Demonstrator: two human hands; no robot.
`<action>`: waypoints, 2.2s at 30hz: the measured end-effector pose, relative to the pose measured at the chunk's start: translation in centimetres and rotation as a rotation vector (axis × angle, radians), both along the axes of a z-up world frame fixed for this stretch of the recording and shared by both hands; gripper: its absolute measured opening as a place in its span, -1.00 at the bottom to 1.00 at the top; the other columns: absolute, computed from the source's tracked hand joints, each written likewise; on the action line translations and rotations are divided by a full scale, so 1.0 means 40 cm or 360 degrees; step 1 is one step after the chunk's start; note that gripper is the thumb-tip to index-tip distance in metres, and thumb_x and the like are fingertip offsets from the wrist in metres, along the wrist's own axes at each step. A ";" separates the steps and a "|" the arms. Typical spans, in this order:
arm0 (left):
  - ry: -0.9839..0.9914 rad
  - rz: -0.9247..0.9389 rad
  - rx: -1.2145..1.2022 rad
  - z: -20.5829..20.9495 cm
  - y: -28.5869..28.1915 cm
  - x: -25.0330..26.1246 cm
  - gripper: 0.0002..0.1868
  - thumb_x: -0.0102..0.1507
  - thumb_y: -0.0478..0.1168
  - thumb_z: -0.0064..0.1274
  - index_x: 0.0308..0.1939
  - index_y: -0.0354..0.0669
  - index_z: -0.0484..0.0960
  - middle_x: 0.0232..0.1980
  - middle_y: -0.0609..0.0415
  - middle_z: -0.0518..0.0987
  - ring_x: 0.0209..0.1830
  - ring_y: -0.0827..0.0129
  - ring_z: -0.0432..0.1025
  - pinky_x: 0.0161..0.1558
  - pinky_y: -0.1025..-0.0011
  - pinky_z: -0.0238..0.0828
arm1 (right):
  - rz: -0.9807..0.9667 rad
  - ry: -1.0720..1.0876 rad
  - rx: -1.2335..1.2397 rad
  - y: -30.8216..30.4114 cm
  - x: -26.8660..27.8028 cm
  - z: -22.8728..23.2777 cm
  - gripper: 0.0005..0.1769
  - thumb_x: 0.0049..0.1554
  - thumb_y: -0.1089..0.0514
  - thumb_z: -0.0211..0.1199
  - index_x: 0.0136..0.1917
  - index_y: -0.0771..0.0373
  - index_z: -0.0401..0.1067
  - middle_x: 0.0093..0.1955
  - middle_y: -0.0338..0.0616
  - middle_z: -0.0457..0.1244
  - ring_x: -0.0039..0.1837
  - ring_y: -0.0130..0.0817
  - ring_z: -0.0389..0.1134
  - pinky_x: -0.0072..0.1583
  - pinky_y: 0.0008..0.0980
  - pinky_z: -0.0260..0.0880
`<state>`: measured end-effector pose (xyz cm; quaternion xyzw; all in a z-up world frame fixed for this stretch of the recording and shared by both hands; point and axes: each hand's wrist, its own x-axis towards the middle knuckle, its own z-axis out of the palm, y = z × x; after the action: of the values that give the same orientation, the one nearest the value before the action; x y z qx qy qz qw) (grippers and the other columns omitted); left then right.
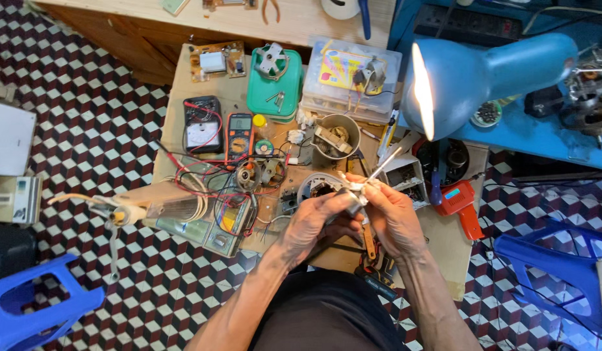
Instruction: The person assembles and disassembles a small electric motor, inserting the rotor into the stator and testing the fit. They use a screwdriver to adjust components and apply lubricant from a bottle to the rotor shaft. The person repeatedly handles the motor parts and tools on a cluttered workbench.
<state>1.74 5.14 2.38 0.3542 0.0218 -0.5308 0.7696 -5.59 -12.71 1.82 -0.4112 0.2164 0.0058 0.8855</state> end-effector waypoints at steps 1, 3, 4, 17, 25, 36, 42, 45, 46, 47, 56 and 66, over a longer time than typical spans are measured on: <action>-0.0168 -0.0031 0.0095 -0.007 -0.003 -0.005 -0.53 0.41 -0.05 0.15 0.18 -0.44 0.56 -0.05 -0.04 0.62 -0.13 0.38 0.55 -0.01 0.37 0.58 | -0.0045 0.0086 -0.0053 0.000 -0.007 0.000 -0.55 0.28 0.16 0.14 0.33 0.51 0.39 0.27 0.01 0.34 0.26 -0.33 0.35 0.34 -0.30 0.32; -0.0457 0.0015 0.0302 -0.028 -0.023 -0.028 -0.50 0.30 -0.09 0.19 0.22 -0.33 0.51 -0.02 0.00 0.64 -0.11 0.43 0.57 -0.03 0.45 0.56 | -0.0078 0.0250 -0.0134 0.001 -0.020 -0.013 -0.56 0.25 0.15 0.13 0.30 0.49 0.41 0.21 -0.03 0.37 0.21 -0.34 0.39 0.30 -0.32 0.37; -0.0598 0.0019 0.0399 -0.039 -0.033 -0.038 -0.46 0.24 -0.11 0.22 0.23 -0.28 0.48 -0.01 0.03 0.66 -0.10 0.45 0.58 -0.04 0.48 0.55 | -0.0112 0.0257 -0.0252 0.000 -0.032 -0.022 -0.58 0.28 0.16 0.15 0.30 0.50 0.42 0.19 -0.04 0.37 0.18 -0.38 0.38 0.27 -0.35 0.36; -0.0244 0.0546 0.0450 -0.082 0.041 -0.116 -0.29 0.17 -0.08 0.30 0.25 -0.33 0.32 0.08 0.02 0.60 0.08 0.47 0.48 0.21 0.48 0.38 | 0.0092 0.0806 -0.2068 -0.102 -0.221 -0.299 -0.43 0.22 0.14 0.28 0.43 0.40 0.32 0.12 0.21 0.36 0.11 -0.07 0.39 0.13 -0.16 0.37; -0.0044 0.0709 0.0668 -0.050 0.078 -0.150 -0.24 0.12 -0.01 0.33 0.22 -0.33 0.30 0.04 -0.06 0.59 0.05 0.38 0.47 0.20 0.41 0.38 | 0.0235 0.0326 -0.1887 0.099 -0.205 -0.046 -0.33 0.09 0.11 0.34 0.45 0.23 0.30 0.30 0.05 0.32 0.28 -0.09 0.41 0.25 -0.23 0.41; -0.0221 0.0257 0.1028 -0.132 0.260 -0.101 -0.25 0.18 0.25 0.16 0.13 -0.37 0.50 0.02 -0.13 0.69 0.01 0.27 0.54 0.06 0.39 0.40 | 0.0093 0.0331 -0.1645 0.324 -0.120 -0.063 -0.38 0.00 0.20 0.47 0.31 0.32 0.39 0.10 -0.11 0.40 0.13 -0.36 0.42 0.18 -0.40 0.41; -0.1260 0.0847 0.1828 -0.452 0.322 0.145 -0.28 0.15 0.04 0.29 0.22 -0.32 0.39 0.07 -0.22 0.60 0.03 0.02 0.52 0.05 0.15 0.44 | -0.0463 0.0827 -0.0967 0.315 -0.217 -0.058 -0.46 0.09 0.29 0.36 0.33 0.44 0.38 0.10 0.04 0.41 0.08 -0.31 0.45 0.17 -0.38 0.40; -0.1183 0.0728 0.1952 -0.583 0.301 0.211 -0.31 0.14 -0.04 0.29 0.22 -0.30 0.39 0.05 -0.24 0.61 0.02 -0.06 0.53 0.05 0.11 0.43 | -0.0596 0.0771 -0.0947 0.322 -0.272 -0.055 -0.46 0.08 0.35 0.33 0.33 0.49 0.37 0.11 0.10 0.41 0.12 -0.28 0.47 0.23 -0.35 0.44; -0.1071 0.0658 0.1985 -0.609 0.298 0.224 -0.33 0.14 -0.05 0.28 0.23 -0.28 0.40 0.04 -0.22 0.62 0.01 -0.07 0.53 0.06 0.10 0.43 | -0.0622 0.0738 -0.0971 0.330 -0.279 -0.057 -0.46 0.08 0.38 0.33 0.33 0.50 0.37 0.12 0.12 0.40 0.14 -0.28 0.46 0.23 -0.34 0.44; -0.1073 0.0668 0.1986 -0.625 0.293 0.234 -0.37 0.17 -0.07 0.25 0.23 -0.27 0.43 0.05 -0.21 0.63 0.02 -0.05 0.54 0.06 0.11 0.43 | -0.0648 0.0704 -0.0995 0.333 -0.281 -0.057 -0.47 0.07 0.41 0.33 0.32 0.52 0.37 0.13 0.15 0.40 0.15 -0.27 0.46 0.24 -0.33 0.44; -0.0477 0.0670 0.1445 -0.482 0.329 0.194 -0.50 0.18 -0.19 0.21 0.18 -0.30 0.54 0.02 -0.06 0.67 -0.04 0.27 0.58 0.02 0.28 0.54 | -0.0232 0.0984 -0.1212 0.368 -0.146 0.048 -0.42 0.01 0.24 0.45 0.31 0.35 0.44 0.11 0.04 0.42 0.11 -0.32 0.44 0.15 -0.39 0.42; -0.0144 0.0739 0.0755 -0.245 0.313 0.097 -0.50 0.17 -0.25 0.19 0.18 -0.26 0.46 0.02 0.07 0.64 -0.07 0.43 0.55 -0.06 0.41 0.56 | 0.0044 0.0513 -0.1632 0.377 -0.024 0.089 -0.38 0.02 0.11 0.46 0.29 0.37 0.40 0.14 0.00 0.43 0.19 -0.31 0.46 0.21 -0.39 0.45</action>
<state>5.60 17.65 -7.43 0.5323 0.1907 -0.3053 0.7662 -6.56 2.36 5.39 -0.7875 0.3191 -0.0259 0.5266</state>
